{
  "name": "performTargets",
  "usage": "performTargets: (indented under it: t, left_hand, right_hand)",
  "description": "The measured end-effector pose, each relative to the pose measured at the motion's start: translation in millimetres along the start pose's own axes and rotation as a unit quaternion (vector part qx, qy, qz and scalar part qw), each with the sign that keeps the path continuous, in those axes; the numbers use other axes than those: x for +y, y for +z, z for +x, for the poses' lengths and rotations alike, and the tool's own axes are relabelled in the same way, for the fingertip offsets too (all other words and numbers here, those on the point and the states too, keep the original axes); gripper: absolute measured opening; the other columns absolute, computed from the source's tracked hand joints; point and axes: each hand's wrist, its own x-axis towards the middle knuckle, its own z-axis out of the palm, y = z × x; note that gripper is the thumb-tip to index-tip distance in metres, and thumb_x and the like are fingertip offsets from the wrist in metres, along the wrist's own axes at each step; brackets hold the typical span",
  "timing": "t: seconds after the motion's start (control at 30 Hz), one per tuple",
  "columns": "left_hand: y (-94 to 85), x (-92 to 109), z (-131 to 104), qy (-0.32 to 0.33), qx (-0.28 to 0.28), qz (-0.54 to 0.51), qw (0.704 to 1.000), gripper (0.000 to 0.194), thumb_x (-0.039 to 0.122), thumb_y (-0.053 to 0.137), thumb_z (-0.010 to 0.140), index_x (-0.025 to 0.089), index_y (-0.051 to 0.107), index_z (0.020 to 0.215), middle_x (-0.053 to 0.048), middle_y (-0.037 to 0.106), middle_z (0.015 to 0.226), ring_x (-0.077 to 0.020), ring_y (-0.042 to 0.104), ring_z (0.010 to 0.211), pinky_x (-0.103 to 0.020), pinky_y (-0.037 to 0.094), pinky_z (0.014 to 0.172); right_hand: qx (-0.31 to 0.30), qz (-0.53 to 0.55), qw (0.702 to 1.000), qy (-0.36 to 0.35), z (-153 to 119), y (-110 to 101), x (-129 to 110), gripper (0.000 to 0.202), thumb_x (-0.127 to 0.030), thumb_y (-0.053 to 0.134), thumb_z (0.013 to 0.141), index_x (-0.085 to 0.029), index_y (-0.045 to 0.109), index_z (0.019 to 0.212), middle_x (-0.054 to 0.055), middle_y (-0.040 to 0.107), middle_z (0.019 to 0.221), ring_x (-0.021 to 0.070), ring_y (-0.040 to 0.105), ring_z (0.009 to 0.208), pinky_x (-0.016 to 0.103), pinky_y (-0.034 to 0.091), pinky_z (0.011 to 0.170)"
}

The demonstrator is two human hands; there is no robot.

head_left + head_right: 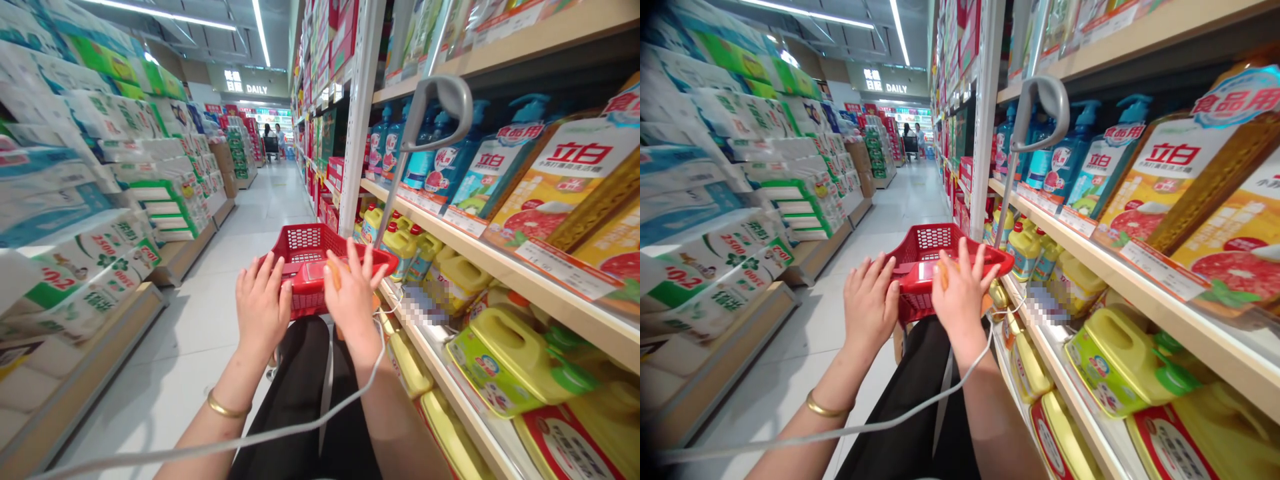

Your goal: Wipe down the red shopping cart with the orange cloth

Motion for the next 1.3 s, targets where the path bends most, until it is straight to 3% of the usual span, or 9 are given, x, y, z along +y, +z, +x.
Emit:
performTargets:
  t: [0.1,0.3,0.37,0.53,0.6,0.77,0.83,1.07,1.3]
  left_hand:
    - [-1.6,-2,0,0.009,-0.009,0.006,1.000,0.053,0.038,0.041,0.109,0.020,0.055,0.157,-0.012,0.050,0.166,-0.0352,0.040,0.157,-0.060,0.026,0.130]
    - [-1.0,-1,0,0.010,0.000,0.005,1.000,0.053,0.038,0.043,0.109,0.022,0.054,0.158,-0.011,0.051,0.165,-0.0353,0.041,0.157,-0.059,0.026,0.130]
    - [0.7,-1,-1,0.006,0.010,0.003,1.000,0.052,0.038,0.043,0.109,0.023,0.055,0.157,-0.010,0.052,0.165,-0.0354,0.041,0.156,-0.059,0.026,0.130]
    - [1.2,-4,-1,0.014,0.003,0.006,1.000,0.053,0.037,0.043,0.109,0.023,0.053,0.158,-0.010,0.049,0.167,-0.0350,0.039,0.158,-0.060,0.026,0.130]
    - [-0.3,-5,-1,0.021,-0.004,0.008,1.000,0.053,0.037,0.042,0.109,0.022,0.052,0.159,-0.009,0.048,0.168,-0.0352,0.037,0.159,-0.059,0.026,0.130]
    - [-1.8,-3,-2,0.020,-0.006,0.004,1.000,0.054,0.037,0.043,0.109,0.022,0.051,0.160,-0.009,0.047,0.168,-0.0354,0.034,0.161,-0.060,0.025,0.131]
    - [-1.0,-2,-2,0.018,0.002,0.002,1.000,0.053,0.037,0.043,0.109,0.023,0.052,0.160,-0.008,0.047,0.168,-0.0352,0.034,0.161,-0.060,0.024,0.131]
    - [-0.7,-4,-1,0.019,-0.006,0.005,1.000,0.054,0.037,0.043,0.109,0.023,0.051,0.160,-0.009,0.047,0.168,-0.0357,0.034,0.161,-0.061,0.025,0.130]
    - [-1.7,-2,-2,0.014,-0.004,-0.004,1.000,0.054,0.037,0.043,0.108,0.023,0.052,0.160,-0.009,0.047,0.168,-0.0350,0.034,0.161,-0.060,0.024,0.131]
  right_hand:
    - [-0.040,0.009,0.998,-0.055,-5,0,-16,0.040,-0.039,0.051,0.109,-0.038,0.066,0.146,-0.001,0.030,0.177,0.0384,0.013,0.167,0.081,-0.002,0.126]
    - [0.014,-0.013,0.993,0.115,9,-7,40,0.043,-0.041,0.042,0.112,-0.034,0.069,0.144,0.003,0.037,0.174,0.0434,0.019,0.164,0.086,0.007,0.122]
    - [0.021,-0.017,0.991,0.129,8,-7,40,0.044,-0.041,0.041,0.112,-0.033,0.069,0.144,0.004,0.037,0.175,0.0444,0.019,0.164,0.086,0.009,0.122]
    - [-0.041,0.002,0.999,-0.011,-6,-2,-9,0.041,-0.041,0.047,0.111,-0.040,0.065,0.147,-0.002,0.026,0.179,0.0391,0.011,0.167,0.083,0.002,0.125]
    - [-0.058,0.004,0.998,-0.032,-7,-4,-14,0.041,-0.041,0.047,0.111,-0.042,0.063,0.148,-0.003,0.024,0.179,0.0386,0.009,0.167,0.083,0.001,0.125]
    - [-0.020,-0.023,0.995,0.095,6,-10,26,0.045,-0.043,0.042,0.112,-0.036,0.060,0.153,0.004,0.026,0.179,0.0430,0.009,0.167,0.085,0.005,0.123]
    - [-0.014,-0.028,0.991,0.129,9,-11,31,0.048,-0.044,0.041,0.112,-0.032,0.058,0.155,0.008,0.025,0.179,0.0449,0.009,0.166,0.085,0.009,0.123]
    - [-0.065,-0.007,0.997,-0.029,-2,-6,-14,0.043,-0.044,0.046,0.111,-0.041,0.061,0.151,0.000,0.021,0.180,0.0407,0.003,0.168,0.083,0.002,0.124]
    - [-0.007,-0.050,0.990,0.135,14,-10,45,0.049,-0.045,0.036,0.112,-0.033,0.062,0.152,0.010,0.031,0.176,0.0469,0.012,0.165,0.087,0.010,0.120]
